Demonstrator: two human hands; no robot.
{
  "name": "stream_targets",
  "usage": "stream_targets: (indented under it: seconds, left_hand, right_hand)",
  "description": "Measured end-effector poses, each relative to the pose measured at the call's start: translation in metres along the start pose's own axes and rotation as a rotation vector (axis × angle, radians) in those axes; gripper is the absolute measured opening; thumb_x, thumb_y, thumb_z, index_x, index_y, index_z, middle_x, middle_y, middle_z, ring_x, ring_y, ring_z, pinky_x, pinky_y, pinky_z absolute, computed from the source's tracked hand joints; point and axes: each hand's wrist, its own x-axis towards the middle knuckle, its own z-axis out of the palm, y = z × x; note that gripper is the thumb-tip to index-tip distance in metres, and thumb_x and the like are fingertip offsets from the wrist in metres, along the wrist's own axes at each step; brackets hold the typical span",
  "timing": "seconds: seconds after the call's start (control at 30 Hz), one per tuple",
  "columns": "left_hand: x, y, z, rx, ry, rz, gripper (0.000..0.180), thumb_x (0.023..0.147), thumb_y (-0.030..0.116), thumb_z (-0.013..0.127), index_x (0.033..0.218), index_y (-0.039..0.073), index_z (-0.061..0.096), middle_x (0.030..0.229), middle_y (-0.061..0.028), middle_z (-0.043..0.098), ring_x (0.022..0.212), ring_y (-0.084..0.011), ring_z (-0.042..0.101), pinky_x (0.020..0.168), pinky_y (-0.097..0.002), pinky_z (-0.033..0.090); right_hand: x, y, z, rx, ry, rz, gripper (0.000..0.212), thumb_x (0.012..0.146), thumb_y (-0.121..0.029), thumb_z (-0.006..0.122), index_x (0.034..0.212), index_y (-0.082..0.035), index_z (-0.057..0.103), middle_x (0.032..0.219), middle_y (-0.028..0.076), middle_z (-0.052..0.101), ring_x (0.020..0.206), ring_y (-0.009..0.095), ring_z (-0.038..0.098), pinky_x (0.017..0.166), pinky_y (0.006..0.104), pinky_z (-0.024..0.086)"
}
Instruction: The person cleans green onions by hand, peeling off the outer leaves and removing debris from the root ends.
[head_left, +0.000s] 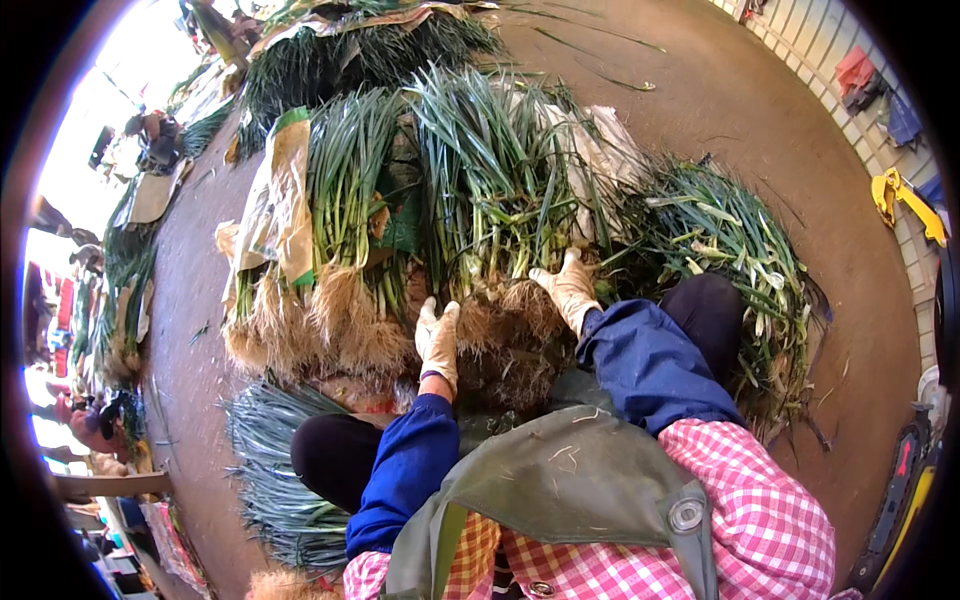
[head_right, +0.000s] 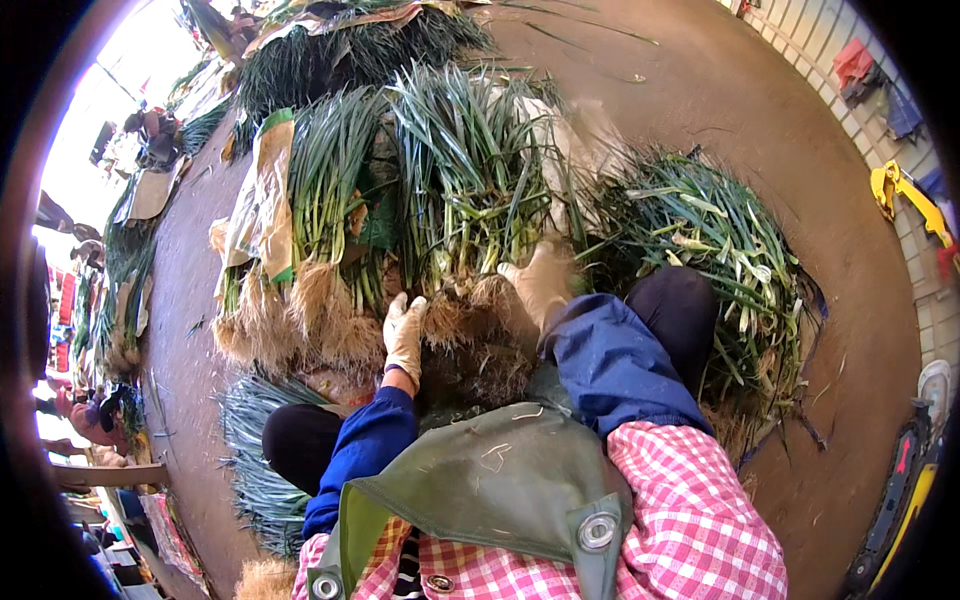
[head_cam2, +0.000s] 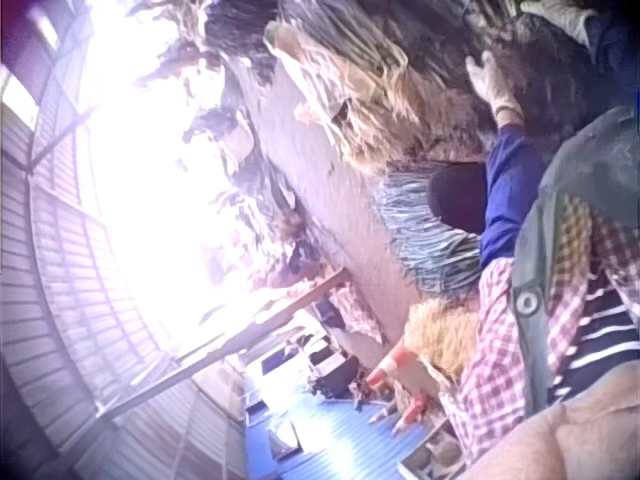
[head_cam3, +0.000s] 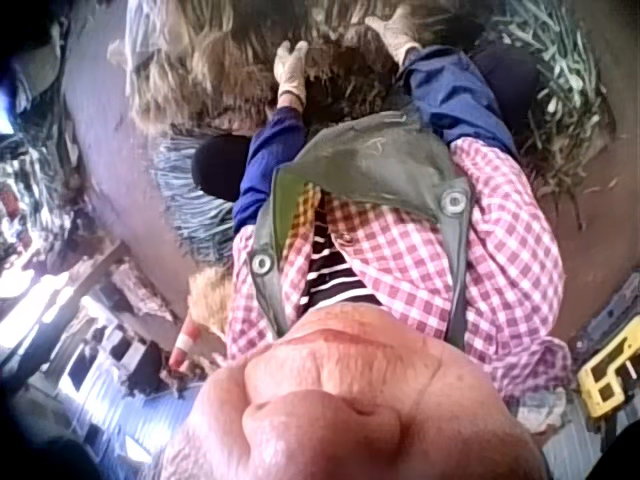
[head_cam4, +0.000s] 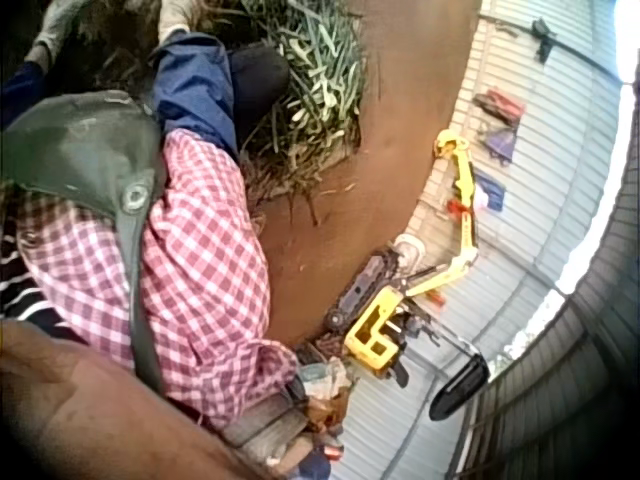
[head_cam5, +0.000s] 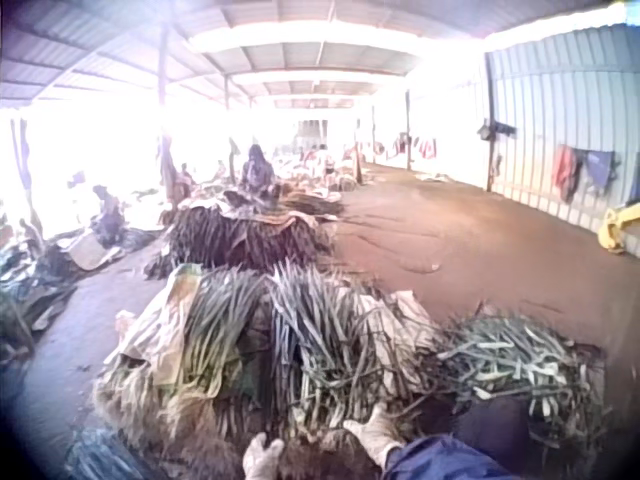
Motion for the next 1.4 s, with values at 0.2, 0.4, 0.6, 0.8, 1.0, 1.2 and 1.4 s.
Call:
stream_targets:
  seconds: [0.2, 0.4, 0.6, 0.8, 1.0, 1.2, 1.4]
  left_hand:
    - [0.003, -0.006, 0.014, 0.173, -0.053, -0.157, 0.095, 0.079, 0.049, 0.07, 0.146, 0.001, 0.022, 0.141, -0.0219, 0.04, 0.131, -0.03, 0.039, 0.108, -0.0308, 0.029]
    - [0.0, 0.02, 0.06, -0.059, -0.117, -0.373, 0.091, 0.079, 0.049, 0.069, 0.142, -0.003, 0.028, 0.137, -0.018, 0.046, 0.128, -0.0283, 0.042, 0.106, -0.0327, 0.031]
    - [-0.013, 0.08, 0.131, -0.921, -0.583, -0.569, 0.044, 0.09, 0.04, 0.059, 0.116, 0.005, 0.058, 0.106, -0.0066, 0.063, 0.092, -0.0176, 0.061, 0.081, -0.0326, 0.05]
    - [-0.007, 0.088, 0.112, -1.044, -0.535, -0.502, 0.035, 0.092, 0.027, 0.058, 0.118, 0.004, 0.057, 0.106, -0.0081, 0.065, 0.089, -0.0183, 0.063, 0.078, -0.0332, 0.054]
    - [-0.012, 0.158, 0.137, -1.248, -0.694, -0.3, 0.033, 0.092, 0.021, 0.057, 0.12, 0.003, 0.057, 0.107, -0.0057, 0.065, 0.091, -0.0159, 0.063, 0.08, -0.0304, 0.052]
    - [-0.027, 0.184, 0.149, -1.539, -0.827, -0.476, 0.034, 0.097, 0.028, 0.046, 0.116, 0.002, 0.057, 0.105, -0.0115, 0.063, 0.089, -0.0232, 0.061, 0.08, -0.0354, 0.052]
    - [-0.048, 0.066, 0.161, -1.479, -0.839, -0.661, 0.035, 0.097, 0.03, 0.045, 0.118, 0.004, 0.055, 0.111, -0.0102, 0.061, 0.097, -0.0238, 0.058, 0.085, -0.0347, 0.049]
  right_hand:
    - [0.018, -0.003, 0.005, 0.237, -0.317, 0.11, 0.104, 0.071, -0.047, 0.076, 0.143, 0.006, 0.022, 0.141, 0.024, 0.039, 0.13, 0.033, 0.039, 0.105, 0.0366, 0.032]
    - [0.05, 0.036, 0.016, 0.894, -0.465, 0.214, 0.059, 0.082, -0.036, 0.07, 0.127, -0.002, 0.052, 0.126, 0.012, 0.055, 0.113, 0.023, 0.052, 0.097, 0.0335, 0.038]
    - [0.116, 0.111, 0.005, 0.556, -0.507, -0.542, 0.055, 0.09, -0.043, 0.058, 0.127, -0.003, 0.052, 0.117, 0.012, 0.063, 0.101, 0.025, 0.062, 0.089, 0.0396, 0.051]
    - [0.066, 0.014, -0.039, 0.969, -0.618, 0.311, 0.045, 0.09, -0.038, 0.056, 0.121, -0.005, 0.058, 0.109, 0.009, 0.066, 0.097, 0.022, 0.063, 0.089, 0.0387, 0.05]
    - [0.049, -0.075, -0.13, 0.949, -0.548, 0.236, 0.038, 0.091, -0.034, 0.055, 0.115, -0.005, 0.062, 0.106, 0.008, 0.067, 0.095, 0.02, 0.064, 0.085, 0.0352, 0.052]
    - [0.034, -0.164, -0.15, 0.778, -0.626, -0.237, 0.038, 0.09, -0.026, 0.06, 0.118, 0.0, 0.055, 0.104, 0.01, 0.066, 0.086, 0.017, 0.065, 0.073, 0.0274, 0.055]
    - [0.03, -0.1, -0.009, -0.183, -0.459, -0.605, 0.035, 0.081, -0.02, 0.069, 0.106, -0.003, 0.054, 0.083, 0.01, 0.059, 0.075, 0.024, 0.061, 0.063, 0.039, 0.049]
